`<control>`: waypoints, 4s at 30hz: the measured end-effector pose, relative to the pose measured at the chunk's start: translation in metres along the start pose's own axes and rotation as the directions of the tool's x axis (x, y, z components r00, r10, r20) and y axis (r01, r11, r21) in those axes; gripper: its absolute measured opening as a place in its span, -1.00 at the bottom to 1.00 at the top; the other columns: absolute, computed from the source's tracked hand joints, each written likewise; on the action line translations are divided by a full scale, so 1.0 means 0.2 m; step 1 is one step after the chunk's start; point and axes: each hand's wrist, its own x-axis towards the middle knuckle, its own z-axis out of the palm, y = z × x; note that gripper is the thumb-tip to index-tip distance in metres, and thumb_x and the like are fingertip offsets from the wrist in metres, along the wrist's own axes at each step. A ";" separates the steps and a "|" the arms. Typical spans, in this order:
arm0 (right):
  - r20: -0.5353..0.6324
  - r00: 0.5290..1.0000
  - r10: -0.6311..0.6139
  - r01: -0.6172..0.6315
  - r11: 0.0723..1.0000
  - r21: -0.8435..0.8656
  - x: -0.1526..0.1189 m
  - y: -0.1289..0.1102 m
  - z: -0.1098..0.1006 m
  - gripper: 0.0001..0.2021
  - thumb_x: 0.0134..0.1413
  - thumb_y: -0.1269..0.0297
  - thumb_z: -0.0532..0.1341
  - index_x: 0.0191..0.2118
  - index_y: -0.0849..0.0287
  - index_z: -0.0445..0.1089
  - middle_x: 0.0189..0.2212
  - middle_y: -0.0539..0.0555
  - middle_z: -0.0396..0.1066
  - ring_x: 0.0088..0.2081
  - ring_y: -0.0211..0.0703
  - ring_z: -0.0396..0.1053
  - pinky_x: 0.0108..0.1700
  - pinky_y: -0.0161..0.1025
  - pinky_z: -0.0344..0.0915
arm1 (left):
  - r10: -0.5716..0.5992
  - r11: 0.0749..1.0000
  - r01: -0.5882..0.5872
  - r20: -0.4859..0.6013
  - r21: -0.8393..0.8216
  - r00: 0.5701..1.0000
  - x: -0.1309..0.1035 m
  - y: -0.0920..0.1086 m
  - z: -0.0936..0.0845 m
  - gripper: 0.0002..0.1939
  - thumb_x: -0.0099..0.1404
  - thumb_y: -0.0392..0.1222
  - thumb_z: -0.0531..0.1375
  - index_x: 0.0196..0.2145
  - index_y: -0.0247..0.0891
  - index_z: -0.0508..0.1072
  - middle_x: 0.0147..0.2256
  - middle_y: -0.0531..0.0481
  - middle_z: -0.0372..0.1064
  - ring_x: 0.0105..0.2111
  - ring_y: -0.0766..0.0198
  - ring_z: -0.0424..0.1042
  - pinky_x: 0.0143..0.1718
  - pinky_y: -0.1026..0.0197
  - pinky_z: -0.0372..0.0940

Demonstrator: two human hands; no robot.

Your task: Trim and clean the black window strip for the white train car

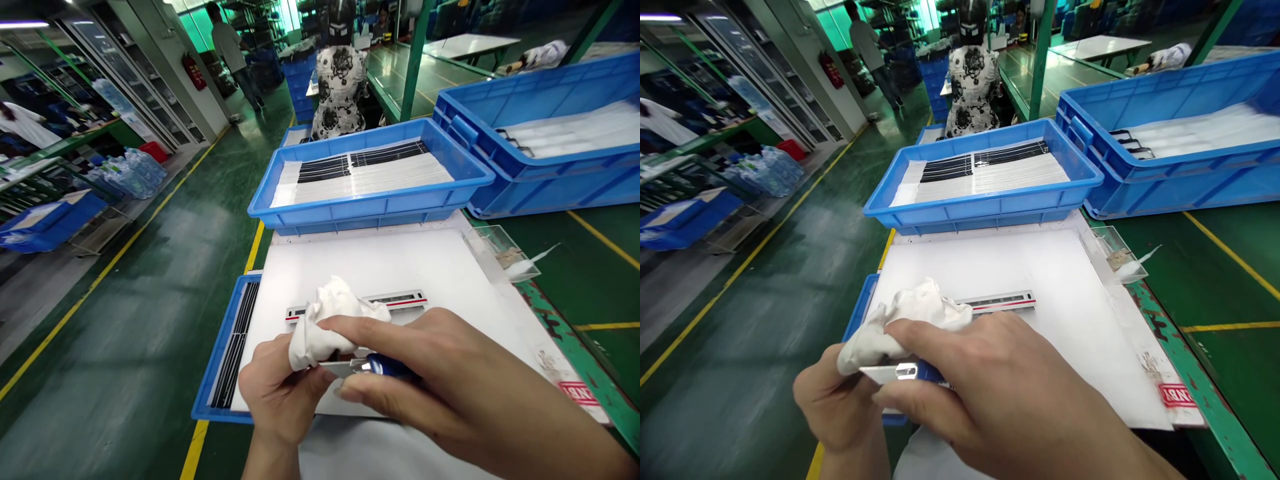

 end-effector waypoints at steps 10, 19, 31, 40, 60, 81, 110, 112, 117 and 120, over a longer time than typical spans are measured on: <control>0.001 1.000 -0.006 0.006 1.000 -0.004 0.00 0.00 0.00 -0.74 0.47 0.12 0.20 0.19 -0.16 0.39 -0.12 -0.11 0.66 -0.19 -0.12 0.62 -0.22 -0.26 0.36 | -0.010 1.000 0.010 -0.003 -0.018 1.000 0.00 -0.01 0.00 -0.84 0.37 -0.11 0.37 -0.11 -0.08 0.71 -0.41 0.07 0.66 -0.51 0.27 0.60 -0.45 0.34 0.49; 0.029 0.999 0.016 -0.017 1.000 0.013 0.01 -0.01 -0.01 -0.69 0.46 0.08 0.21 0.23 -0.18 0.38 -0.13 -0.10 0.66 -0.21 -0.12 0.61 -0.24 -0.26 0.33 | -0.019 0.999 0.019 -0.006 -0.033 1.000 0.01 0.01 0.00 -0.87 0.36 -0.14 0.37 -0.15 -0.11 0.72 -0.40 0.05 0.68 -0.51 0.22 0.62 -0.47 0.31 0.52; 0.024 1.000 0.003 -0.003 1.000 0.012 0.00 -0.02 -0.01 -0.73 0.47 0.11 0.20 0.19 -0.14 0.40 -0.13 -0.10 0.66 -0.20 -0.12 0.61 -0.24 -0.26 0.33 | 0.005 0.999 -0.005 -0.002 -0.037 1.000 0.01 0.02 0.00 -0.82 0.33 -0.18 0.40 -0.10 -0.07 0.72 -0.37 0.06 0.69 -0.47 0.23 0.65 -0.42 0.33 0.52; 0.035 0.999 0.004 -0.005 0.999 0.039 0.00 -0.03 -0.01 -0.74 0.48 0.14 0.19 0.19 -0.14 0.41 -0.12 -0.10 0.65 -0.18 -0.13 0.61 -0.22 -0.28 0.36 | 0.010 1.000 -0.010 -0.028 0.004 1.000 0.01 0.03 0.00 -0.80 0.26 -0.17 0.46 -0.13 -0.07 0.73 -0.40 0.07 0.68 -0.52 0.23 0.62 -0.46 0.32 0.51; 0.029 0.999 -0.024 0.023 1.000 0.020 -0.01 -0.03 -0.01 -0.77 0.48 0.14 0.20 0.16 -0.13 0.40 -0.11 -0.14 0.65 -0.18 -0.15 0.61 -0.23 -0.26 0.32 | -0.037 0.999 0.037 -0.006 0.013 0.999 0.02 0.05 0.01 -0.81 0.35 -0.02 0.38 -0.20 -0.14 0.74 -0.42 -0.02 0.68 -0.51 0.14 0.64 -0.48 0.25 0.56; -0.005 0.999 -0.037 0.037 0.999 0.024 -0.02 -0.02 0.00 -0.75 0.48 0.15 0.22 0.19 -0.17 0.39 -0.05 -0.18 0.66 -0.12 -0.15 0.64 -0.18 -0.26 0.34 | -0.017 1.000 0.017 -0.006 0.007 1.000 -0.01 0.06 0.01 -0.84 0.38 -0.08 0.36 -0.12 -0.07 0.72 -0.37 0.07 0.69 -0.47 0.21 0.66 -0.41 0.30 0.55; -0.020 0.998 -0.059 0.059 0.998 -0.037 -0.03 -0.03 0.02 -0.78 0.48 0.12 0.20 0.16 -0.17 0.38 -0.17 -0.18 0.66 -0.22 -0.15 0.63 -0.24 -0.26 0.33 | 0.005 1.000 -0.005 -0.007 -0.003 1.000 -0.04 0.04 -0.02 -0.83 0.40 -0.11 0.34 -0.07 -0.04 0.69 -0.36 0.11 0.67 -0.45 0.29 0.62 -0.39 0.36 0.50; -0.021 0.998 -0.061 0.061 0.998 -0.035 -0.03 -0.03 0.02 -0.78 0.48 0.13 0.20 0.15 -0.17 0.38 -0.17 -0.19 0.66 -0.23 -0.16 0.63 -0.26 -0.26 0.33 | 0.002 1.000 -0.002 -0.004 0.001 1.000 -0.04 0.04 -0.02 -0.82 0.38 -0.13 0.37 -0.07 -0.03 0.69 -0.36 0.12 0.67 -0.45 0.29 0.62 -0.39 0.36 0.49; -0.019 0.997 -0.070 0.069 0.997 -0.026 -0.03 -0.02 0.02 -0.80 0.49 0.11 0.18 0.13 -0.16 0.39 -0.18 -0.17 0.66 -0.25 -0.16 0.63 -0.27 -0.25 0.32 | 0.004 1.000 -0.003 0.009 -0.017 1.000 -0.05 0.03 -0.01 -0.81 0.40 -0.16 0.34 -0.05 -0.02 0.69 -0.32 0.10 0.68 -0.42 0.27 0.63 -0.36 0.33 0.51; -0.031 0.997 -0.076 0.075 0.997 -0.034 -0.02 -0.02 0.02 -0.80 0.50 0.11 0.17 0.13 -0.15 0.40 -0.19 -0.15 0.67 -0.24 -0.16 0.63 -0.26 -0.26 0.33 | 0.013 0.999 -0.013 0.007 -0.033 1.000 -0.05 0.03 -0.01 -0.80 0.40 -0.14 0.34 -0.03 -0.02 0.68 -0.35 0.10 0.66 -0.44 0.29 0.61 -0.38 0.34 0.49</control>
